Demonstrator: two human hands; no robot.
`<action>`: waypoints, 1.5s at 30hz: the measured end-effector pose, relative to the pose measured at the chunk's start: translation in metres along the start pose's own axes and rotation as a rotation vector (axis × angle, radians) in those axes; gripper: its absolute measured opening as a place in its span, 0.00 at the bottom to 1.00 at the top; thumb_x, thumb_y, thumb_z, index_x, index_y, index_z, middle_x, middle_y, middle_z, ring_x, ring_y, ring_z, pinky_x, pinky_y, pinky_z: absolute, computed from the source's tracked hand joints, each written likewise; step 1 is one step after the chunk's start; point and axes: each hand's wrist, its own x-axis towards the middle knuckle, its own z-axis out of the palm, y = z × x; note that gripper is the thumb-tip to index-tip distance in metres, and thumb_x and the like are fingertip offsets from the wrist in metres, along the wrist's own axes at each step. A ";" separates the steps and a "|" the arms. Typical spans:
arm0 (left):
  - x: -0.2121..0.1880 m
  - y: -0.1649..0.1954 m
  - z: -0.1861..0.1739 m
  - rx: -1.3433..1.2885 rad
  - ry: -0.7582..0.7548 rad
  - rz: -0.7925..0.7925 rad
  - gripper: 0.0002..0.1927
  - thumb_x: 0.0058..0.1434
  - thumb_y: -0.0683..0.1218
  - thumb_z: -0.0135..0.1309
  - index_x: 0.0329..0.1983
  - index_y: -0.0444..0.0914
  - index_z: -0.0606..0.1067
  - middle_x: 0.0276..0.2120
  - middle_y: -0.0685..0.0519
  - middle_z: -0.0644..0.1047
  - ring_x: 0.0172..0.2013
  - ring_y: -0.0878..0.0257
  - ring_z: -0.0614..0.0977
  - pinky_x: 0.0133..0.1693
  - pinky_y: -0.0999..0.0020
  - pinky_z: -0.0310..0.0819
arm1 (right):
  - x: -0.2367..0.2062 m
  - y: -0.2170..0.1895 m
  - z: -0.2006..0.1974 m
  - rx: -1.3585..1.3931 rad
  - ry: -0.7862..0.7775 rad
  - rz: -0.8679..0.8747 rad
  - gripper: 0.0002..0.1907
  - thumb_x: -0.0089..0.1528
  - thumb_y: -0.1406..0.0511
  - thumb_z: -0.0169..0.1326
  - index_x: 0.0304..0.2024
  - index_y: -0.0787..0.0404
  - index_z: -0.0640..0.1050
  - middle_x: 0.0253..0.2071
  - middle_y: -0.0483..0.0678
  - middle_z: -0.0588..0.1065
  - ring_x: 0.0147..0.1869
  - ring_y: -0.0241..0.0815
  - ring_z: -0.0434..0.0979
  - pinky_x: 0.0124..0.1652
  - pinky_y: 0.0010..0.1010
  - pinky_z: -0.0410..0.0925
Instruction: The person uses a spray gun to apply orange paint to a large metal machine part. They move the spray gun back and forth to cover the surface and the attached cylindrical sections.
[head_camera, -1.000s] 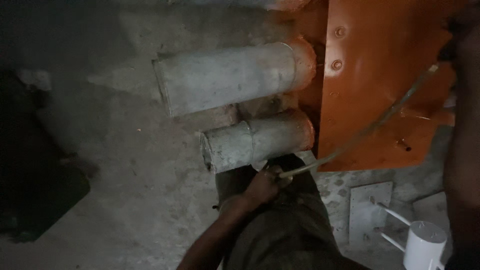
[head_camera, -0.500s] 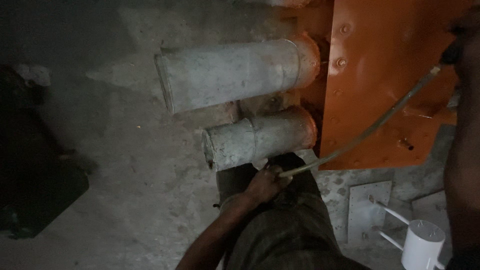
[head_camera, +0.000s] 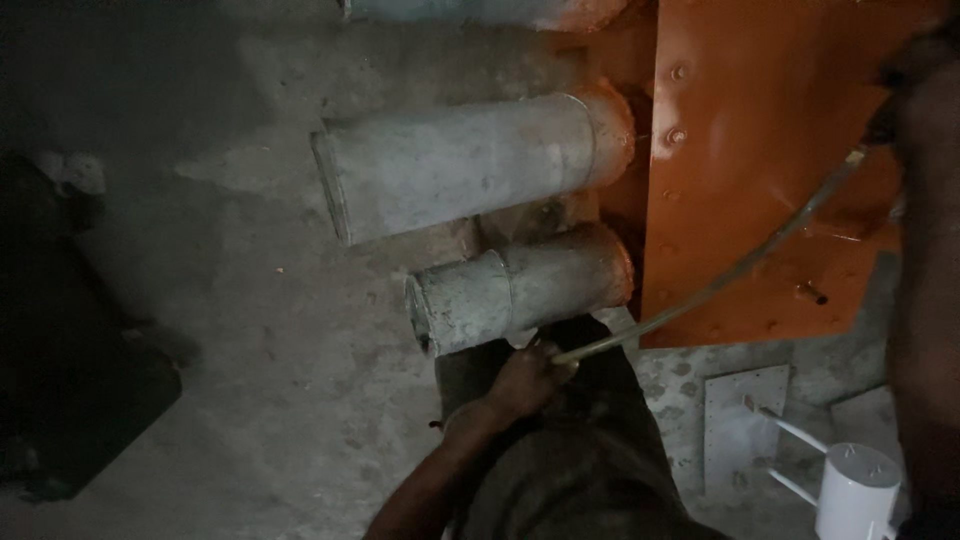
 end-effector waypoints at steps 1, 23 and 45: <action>-0.001 0.002 -0.002 -0.018 -0.009 0.003 0.19 0.67 0.56 0.55 0.42 0.34 0.78 0.31 0.41 0.80 0.33 0.49 0.84 0.38 0.55 0.77 | -0.001 0.000 0.000 0.001 0.006 0.001 0.08 0.68 0.70 0.51 0.49 0.65 0.78 0.35 0.49 0.73 0.34 0.43 0.71 0.34 0.40 0.66; -0.001 -0.034 -0.004 0.145 -0.070 0.107 0.15 0.69 0.49 0.54 0.54 0.36 0.78 0.41 0.39 0.82 0.37 0.49 0.85 0.40 0.57 0.79 | -0.011 -0.004 0.009 0.058 0.134 0.010 0.09 0.66 0.71 0.53 0.48 0.64 0.78 0.33 0.48 0.72 0.33 0.43 0.69 0.33 0.40 0.65; -0.017 -0.049 -0.030 0.034 0.237 0.062 0.14 0.64 0.50 0.54 0.40 0.33 0.78 0.27 0.47 0.77 0.29 0.57 0.75 0.34 0.60 0.72 | -0.042 -0.114 0.063 0.158 0.504 -0.024 0.10 0.64 0.71 0.54 0.48 0.63 0.78 0.31 0.48 0.71 0.31 0.43 0.68 0.32 0.39 0.64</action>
